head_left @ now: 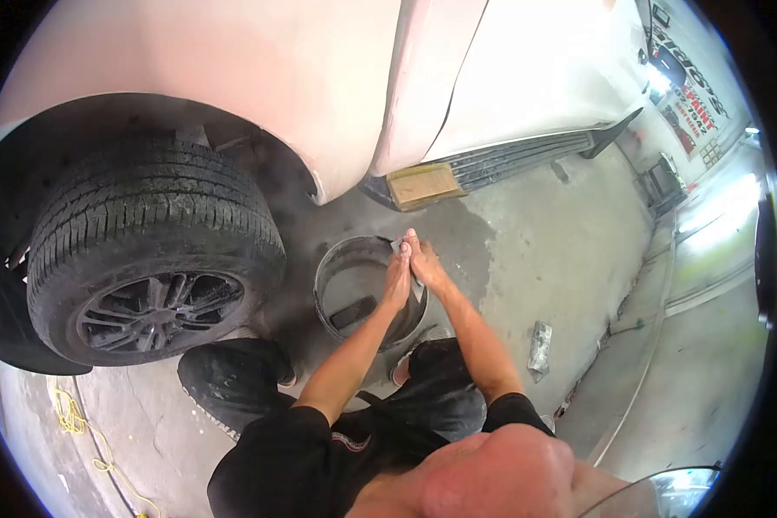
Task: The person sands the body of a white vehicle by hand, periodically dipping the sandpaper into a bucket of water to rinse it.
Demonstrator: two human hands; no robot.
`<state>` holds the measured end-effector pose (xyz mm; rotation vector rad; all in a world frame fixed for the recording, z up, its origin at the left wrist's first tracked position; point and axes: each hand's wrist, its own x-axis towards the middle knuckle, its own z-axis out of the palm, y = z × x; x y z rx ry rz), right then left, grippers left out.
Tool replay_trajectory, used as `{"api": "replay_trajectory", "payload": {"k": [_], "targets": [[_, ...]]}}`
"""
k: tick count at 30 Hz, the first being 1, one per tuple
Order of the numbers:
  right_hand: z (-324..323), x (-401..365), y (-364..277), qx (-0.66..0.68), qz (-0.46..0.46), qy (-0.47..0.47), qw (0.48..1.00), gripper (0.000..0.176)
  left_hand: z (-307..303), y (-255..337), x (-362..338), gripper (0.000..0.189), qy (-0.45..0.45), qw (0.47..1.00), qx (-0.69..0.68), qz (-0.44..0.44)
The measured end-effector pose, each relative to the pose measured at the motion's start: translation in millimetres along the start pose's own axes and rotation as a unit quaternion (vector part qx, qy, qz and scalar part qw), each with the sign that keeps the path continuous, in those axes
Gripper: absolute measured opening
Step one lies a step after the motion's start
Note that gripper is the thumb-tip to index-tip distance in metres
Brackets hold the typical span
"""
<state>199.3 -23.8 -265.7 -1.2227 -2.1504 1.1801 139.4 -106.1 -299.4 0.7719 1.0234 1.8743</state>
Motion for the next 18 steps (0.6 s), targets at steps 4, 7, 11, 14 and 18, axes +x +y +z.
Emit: {"api": "replay_trajectory", "payload": {"k": [4,7,11,14,18], "targets": [[-4.9,-5.1,-25.2,0.09,-0.024,0.012,0.996,0.089,-1.5,26.5,-3.6,0.062,0.004,0.996,-0.089,-0.005],[-15.5,-6.2,-49.9,0.186,0.025,0.01,0.982,0.092,10.4,52.7,-7.5,0.046,0.025,0.997,-0.072,-0.007],[-24.5,-19.8,-72.7,0.261,0.012,0.007,0.965,0.098,7.6,47.9,8.1,0.04,0.039,0.99,0.084,0.104],[-34.8,-27.4,-77.3,0.251,-0.013,-0.059,0.966,0.095,6.7,51.1,10.5,0.036,0.11,0.944,0.241,0.198],[-39.6,-28.4,-84.8,0.287,-0.064,-0.057,0.954,0.091,21.8,83.8,21.1,0.034,0.161,0.946,0.21,0.188]]}}
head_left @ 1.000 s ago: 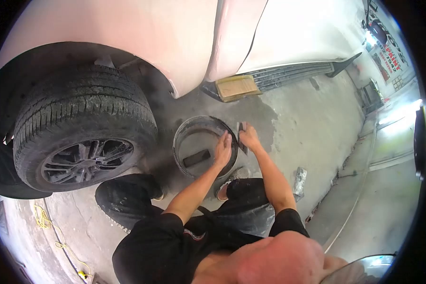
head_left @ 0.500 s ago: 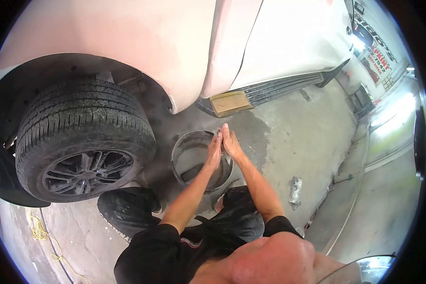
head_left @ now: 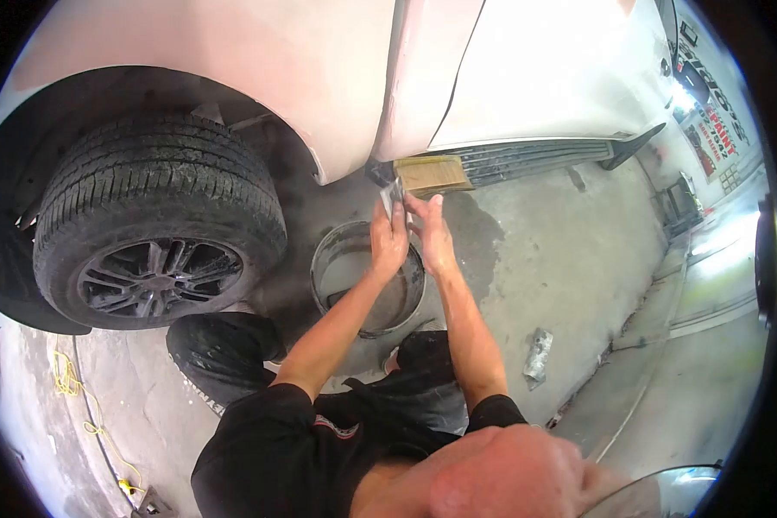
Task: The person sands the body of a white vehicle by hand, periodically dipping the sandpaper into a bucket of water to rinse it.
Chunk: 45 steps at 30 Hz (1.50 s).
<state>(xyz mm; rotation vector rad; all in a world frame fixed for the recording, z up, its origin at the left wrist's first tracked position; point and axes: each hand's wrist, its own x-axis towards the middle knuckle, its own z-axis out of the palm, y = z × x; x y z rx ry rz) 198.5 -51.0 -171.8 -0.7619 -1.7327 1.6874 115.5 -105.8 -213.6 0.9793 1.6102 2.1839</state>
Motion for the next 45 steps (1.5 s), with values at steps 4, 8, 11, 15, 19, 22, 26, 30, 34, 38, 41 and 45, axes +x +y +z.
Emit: {"api": "replay_trajectory", "payload": {"k": [4,8,11,15,19,22,26,30,34,38,41,45], "targets": [[-2.2,-9.0,-9.2,0.069,0.006,0.044,0.997,0.091,-7.7,43.9,44.8,0.03,0.016,0.998,0.01,0.065],[-3.8,-20.7,-22.5,0.043,-0.002,0.064,0.997,0.094,-15.7,112.9,94.3,0.028,0.04,0.98,0.046,0.187],[-7.6,-19.4,-17.9,0.027,-0.002,0.084,0.996,0.085,-15.3,154.2,133.1,0.027,0.083,0.952,0.12,0.27],[-10.4,-16.4,-8.4,-0.017,-0.024,0.108,0.994,0.083,-4.5,171.2,158.3,0.029,0.079,0.945,0.154,0.279],[-5.1,-18.6,-8.5,-0.036,-0.031,0.113,0.992,0.081,10.8,175.4,160.6,0.036,0.112,0.915,0.175,0.345],[-4.2,-18.7,-10.7,-0.077,-0.043,0.107,0.99,0.081,18.4,185.0,170.8,0.041,0.127,0.908,0.176,0.359],[1.7,-23.0,-12.0,-0.081,-0.069,0.109,0.988,0.07,18.1,180.7,171.6,0.046,0.107,0.906,0.184,0.367],[5.2,-31.5,-20.5,-0.106,-0.084,0.111,0.985,0.063,22.5,154.7,165.6,0.05,0.124,0.871,0.233,0.414],[-2.3,-34.0,-14.2,-0.166,-0.133,0.106,0.971,0.059,29.3,149.9,164.3,0.056,0.109,0.893,0.179,0.399],[-10.7,-43.4,-24.4,-0.242,-0.166,0.091,0.952,0.053,40.6,134.3,168.8,0.062,0.139,0.866,0.211,0.431],[-14.4,-50.7,-25.2,-0.277,-0.196,0.097,0.936,0.043,45.2,122.4,173.8,0.062,0.157,0.854,0.195,0.456],[-21.5,-53.9,-13.4,-0.318,-0.249,0.117,0.907,0.033,40.6,130.0,172.3,0.055,0.17,0.855,0.194,0.45]]}}
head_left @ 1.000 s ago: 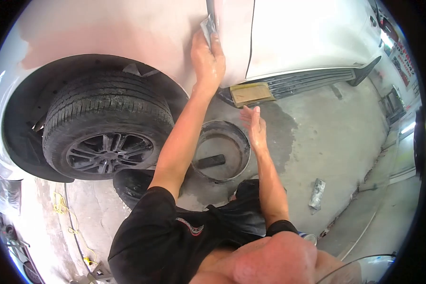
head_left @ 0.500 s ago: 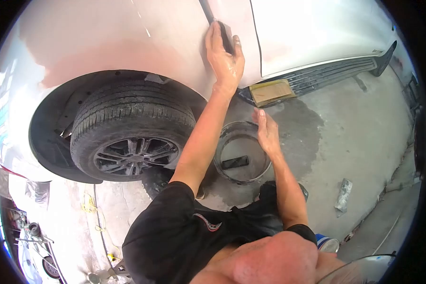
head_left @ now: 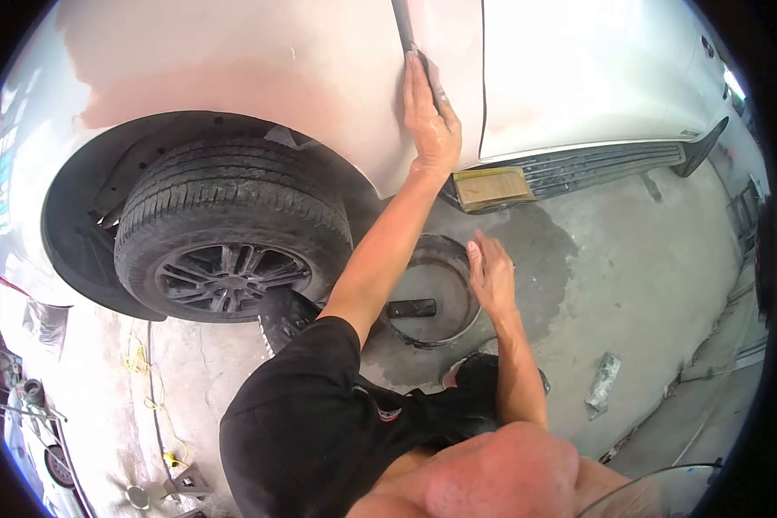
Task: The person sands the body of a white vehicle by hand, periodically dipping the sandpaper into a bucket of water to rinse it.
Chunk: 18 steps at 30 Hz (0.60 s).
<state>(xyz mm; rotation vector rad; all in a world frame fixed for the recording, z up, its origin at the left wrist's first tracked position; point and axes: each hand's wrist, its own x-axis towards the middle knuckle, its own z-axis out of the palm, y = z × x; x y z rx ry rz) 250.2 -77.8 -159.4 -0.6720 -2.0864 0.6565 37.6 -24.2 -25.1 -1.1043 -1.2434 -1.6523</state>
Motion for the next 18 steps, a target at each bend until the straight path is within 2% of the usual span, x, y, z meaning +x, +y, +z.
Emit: {"api": "replay_trajectory", "payload": {"k": [2,3,5,7,10,12,14,15,16,18], "targets": [[-1.3,-3.4,3.8,-0.022,-0.002,-0.006,1.0,0.032,-4.7,2.9,9.4,0.057,-0.012,1.0,-0.004,-0.007],[-2.0,-5.8,5.5,-0.032,-0.001,-0.009,0.999,0.032,-4.9,4.7,15.1,0.05,0.003,1.0,-0.002,0.001],[-7.4,-11.8,5.6,-0.045,-0.016,-0.02,0.999,0.036,-5.7,7.8,34.5,0.048,-0.006,1.0,-0.004,0.014],[-11.2,-11.6,6.3,-0.062,-0.022,-0.028,0.997,0.038,-7.6,14.6,66.3,0.045,-0.005,0.998,0.008,0.057],[-14.1,-19.1,4.0,-0.078,-0.013,-0.046,0.996,0.039,-14.7,5.3,59.9,0.043,-0.037,0.999,0.01,0.039],[-15.0,-16.6,4.9,-0.084,-0.012,-0.052,0.995,0.039,-13.4,-2.0,37.2,0.041,-0.022,0.998,0.024,0.06],[-17.1,-13.3,0.9,-0.087,-0.026,-0.056,0.994,0.037,-13.6,15.5,33.9,0.041,-0.008,0.998,0.022,0.053],[-18.1,-13.0,-2.6,-0.08,-0.028,-0.058,0.995,0.037,-12.5,13.1,45.0,0.042,-0.068,0.997,0.042,-0.003],[-18.5,-15.1,-5.4,-0.071,-0.026,-0.063,0.995,0.037,-19.2,33.4,85.0,0.043,-0.131,0.987,0.065,-0.062],[-21.9,-17.4,-8.3,-0.062,-0.03,-0.062,0.996,0.037,-22.2,33.8,94.5,0.043,-0.171,0.979,0.077,-0.086]]}}
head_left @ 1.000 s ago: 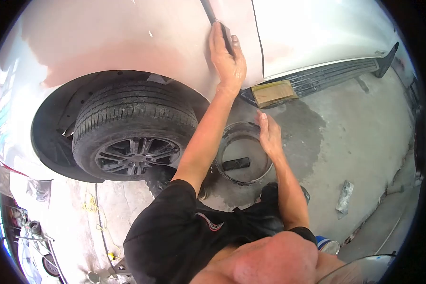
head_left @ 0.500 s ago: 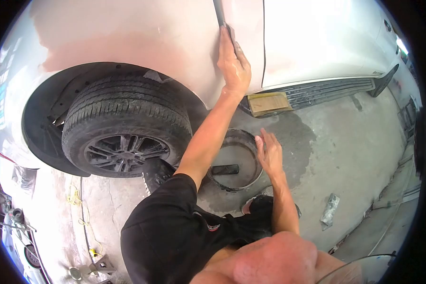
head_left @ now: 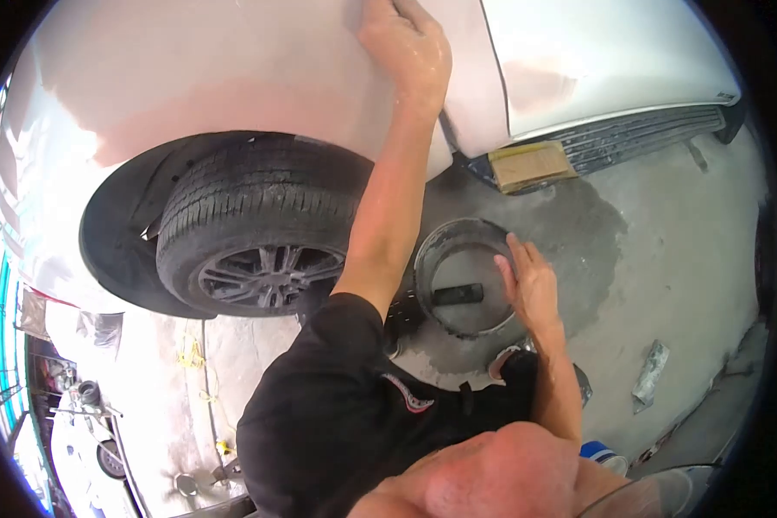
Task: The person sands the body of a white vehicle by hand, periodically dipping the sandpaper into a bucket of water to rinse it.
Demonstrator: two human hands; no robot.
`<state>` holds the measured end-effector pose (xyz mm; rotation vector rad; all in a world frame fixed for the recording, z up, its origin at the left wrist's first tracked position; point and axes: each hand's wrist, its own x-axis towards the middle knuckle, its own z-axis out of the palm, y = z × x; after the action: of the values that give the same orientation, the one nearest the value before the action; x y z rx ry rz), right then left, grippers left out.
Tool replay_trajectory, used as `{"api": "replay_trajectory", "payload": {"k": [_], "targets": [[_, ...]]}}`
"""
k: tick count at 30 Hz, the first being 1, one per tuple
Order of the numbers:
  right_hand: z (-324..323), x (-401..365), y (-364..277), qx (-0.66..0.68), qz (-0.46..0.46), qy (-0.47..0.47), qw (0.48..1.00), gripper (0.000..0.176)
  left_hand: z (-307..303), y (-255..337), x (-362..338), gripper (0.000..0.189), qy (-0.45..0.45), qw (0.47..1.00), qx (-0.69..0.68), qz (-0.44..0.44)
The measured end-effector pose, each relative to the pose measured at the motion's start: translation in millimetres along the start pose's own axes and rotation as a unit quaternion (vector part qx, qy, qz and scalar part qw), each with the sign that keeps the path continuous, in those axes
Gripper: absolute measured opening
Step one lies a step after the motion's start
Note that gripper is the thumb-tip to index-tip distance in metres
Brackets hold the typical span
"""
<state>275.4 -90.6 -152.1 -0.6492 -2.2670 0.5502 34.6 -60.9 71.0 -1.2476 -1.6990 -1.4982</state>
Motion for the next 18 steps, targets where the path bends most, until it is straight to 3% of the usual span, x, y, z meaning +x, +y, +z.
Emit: {"api": "replay_trajectory", "payload": {"k": [2,3,6,8,10,12,13,16,17,18], "targets": [[0.8,2.9,-3.8,0.005,-0.015,0.007,1.0,0.037,14.3,-25.6,-21.7,0.044,0.066,0.994,-0.018,0.09],[2.5,5.8,-3.9,0.003,-0.023,0.011,1.0,0.037,35.3,-51.1,-40.1,0.045,0.164,0.968,0.013,0.19],[-0.4,8.0,-9.1,0.003,-0.031,0.003,0.999,0.036,35.4,-35.0,-40.6,0.047,0.134,0.984,-0.032,0.112],[1.3,2.3,-11.8,0.01,-0.021,-0.012,1.0,0.036,0.3,0.6,-0.6,0.048,-0.016,0.998,-0.035,-0.048],[1.5,-5.9,-12.8,0.012,-0.011,-0.021,1.0,0.034,-6.8,-4.3,-1.7,0.047,-0.024,0.998,-0.037,-0.054],[5.5,-4.1,-6.4,-0.006,-0.024,-0.023,0.999,0.035,30.5,-44.7,-52.2,0.045,0.119,0.988,-0.034,0.095],[6.6,-4.9,-3.9,-0.018,-0.028,-0.026,0.999,0.035,43.6,-52.2,-69.3,0.044,0.165,0.976,-0.076,0.117],[5.1,-1.4,-10.4,-0.008,-0.023,-0.025,0.999,0.034,41.4,-32.2,-32.2,0.044,0.198,0.97,-0.088,0.11],[10.5,-6.3,-2.8,-0.009,-0.026,-0.026,0.999,0.034,23.6,-16.5,-14.2,0.061,0.098,0.989,-0.102,0.044],[12.8,-6.1,1.9,-0.011,-0.024,-0.031,0.999,0.034,21.7,-20.1,-15.7,0.056,0.116,0.985,-0.117,0.057]]}}
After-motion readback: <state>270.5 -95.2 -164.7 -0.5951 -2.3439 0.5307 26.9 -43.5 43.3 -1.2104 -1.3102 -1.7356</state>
